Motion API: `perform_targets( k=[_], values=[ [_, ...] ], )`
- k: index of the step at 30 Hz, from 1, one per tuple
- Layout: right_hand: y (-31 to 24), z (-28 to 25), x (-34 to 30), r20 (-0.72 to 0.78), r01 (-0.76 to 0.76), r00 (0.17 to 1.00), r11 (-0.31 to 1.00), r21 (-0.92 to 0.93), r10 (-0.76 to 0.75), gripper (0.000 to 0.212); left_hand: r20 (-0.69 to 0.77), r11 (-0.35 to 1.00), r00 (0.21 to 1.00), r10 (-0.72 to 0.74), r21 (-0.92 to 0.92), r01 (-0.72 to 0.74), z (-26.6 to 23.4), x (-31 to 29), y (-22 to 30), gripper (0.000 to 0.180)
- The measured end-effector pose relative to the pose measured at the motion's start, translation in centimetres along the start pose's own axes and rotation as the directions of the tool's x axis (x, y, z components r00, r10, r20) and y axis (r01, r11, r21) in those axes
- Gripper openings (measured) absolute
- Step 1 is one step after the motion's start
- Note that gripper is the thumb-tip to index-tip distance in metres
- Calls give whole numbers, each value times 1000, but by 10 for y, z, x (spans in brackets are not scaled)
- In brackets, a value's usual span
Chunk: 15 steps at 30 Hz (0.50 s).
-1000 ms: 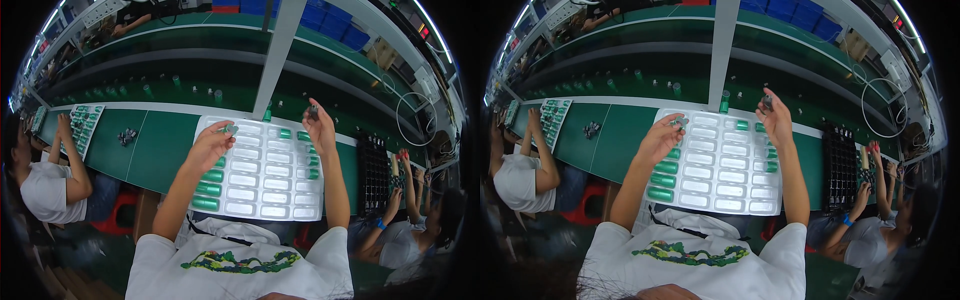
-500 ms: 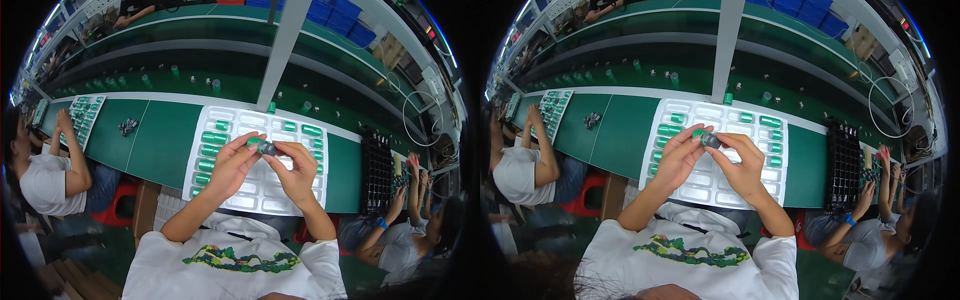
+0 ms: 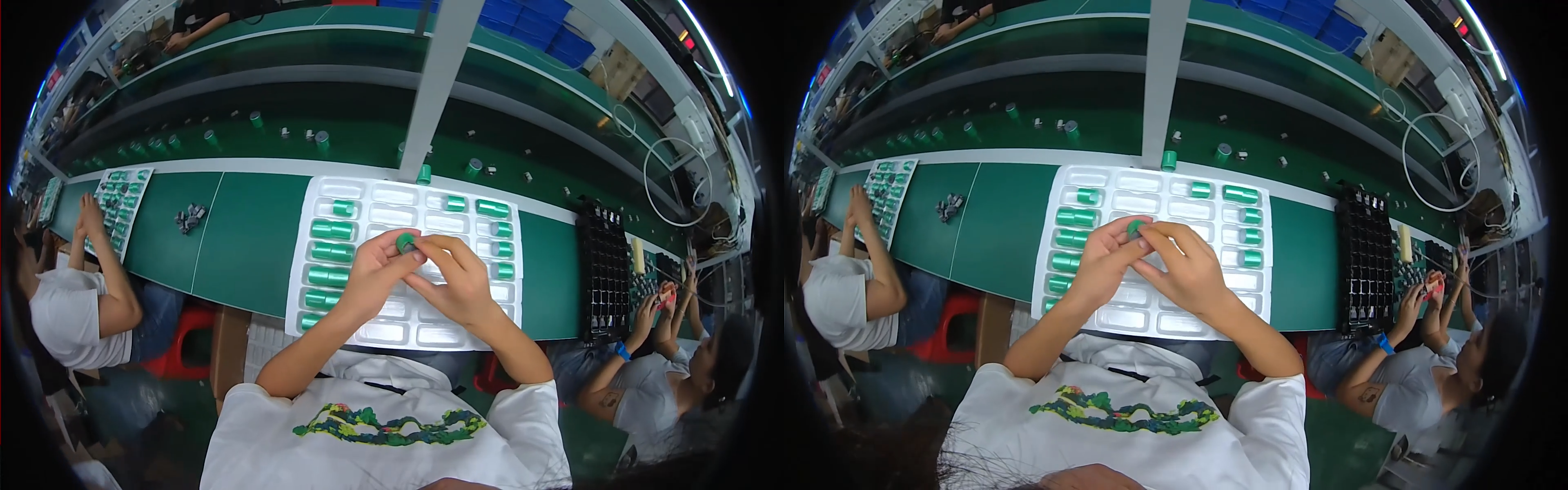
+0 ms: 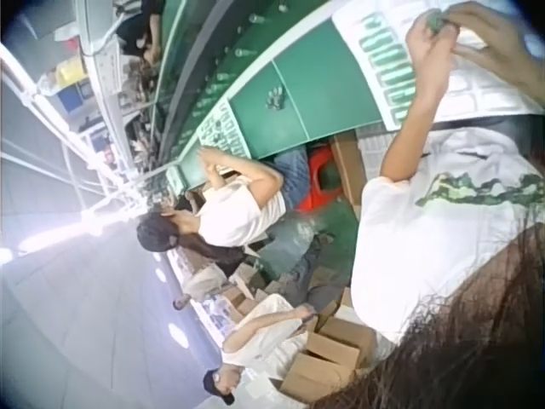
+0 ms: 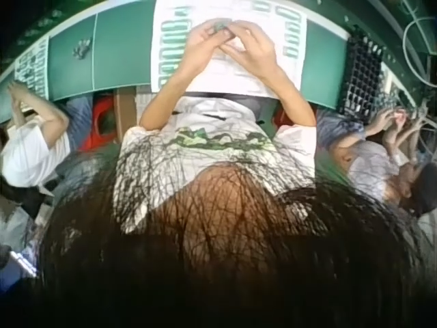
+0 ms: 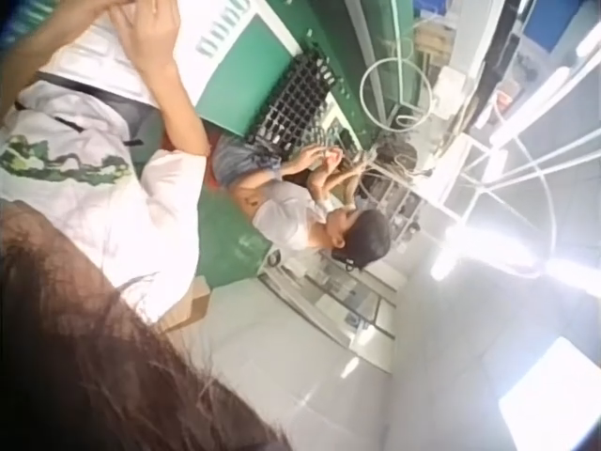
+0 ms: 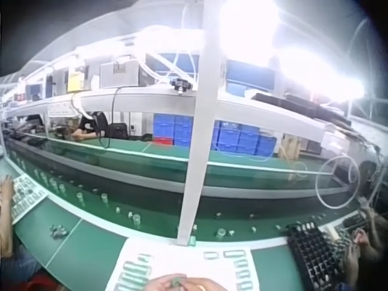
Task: The person inserts metal components into small green plastic housings by hand on an assembly line.
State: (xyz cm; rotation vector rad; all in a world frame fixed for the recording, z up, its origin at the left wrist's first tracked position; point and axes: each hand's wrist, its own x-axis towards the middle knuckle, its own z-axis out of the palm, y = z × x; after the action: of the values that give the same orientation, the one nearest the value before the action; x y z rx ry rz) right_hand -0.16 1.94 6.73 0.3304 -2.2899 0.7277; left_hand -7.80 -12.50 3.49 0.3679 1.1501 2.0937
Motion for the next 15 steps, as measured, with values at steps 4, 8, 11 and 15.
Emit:
perform_targets(
  k=[4,8,11,15],
  values=[
    [17,5,1,82,-55,995,998,42,51,40,68,998,998,14,67,-19,-12,15,-11,45],
    [84,-10,25,58,-156,984,974,-161,168,36,40,589,978,204,793,-155,-32,38,16,70],
    [185,-36,34,-79,-418,905,841,-344,417,39,173,-59,924,342,985,-163,-75,63,21,60],
    [262,-45,18,61,-568,767,721,-396,638,29,129,-277,968,217,959,-66,-100,76,10,48]
  ],
)
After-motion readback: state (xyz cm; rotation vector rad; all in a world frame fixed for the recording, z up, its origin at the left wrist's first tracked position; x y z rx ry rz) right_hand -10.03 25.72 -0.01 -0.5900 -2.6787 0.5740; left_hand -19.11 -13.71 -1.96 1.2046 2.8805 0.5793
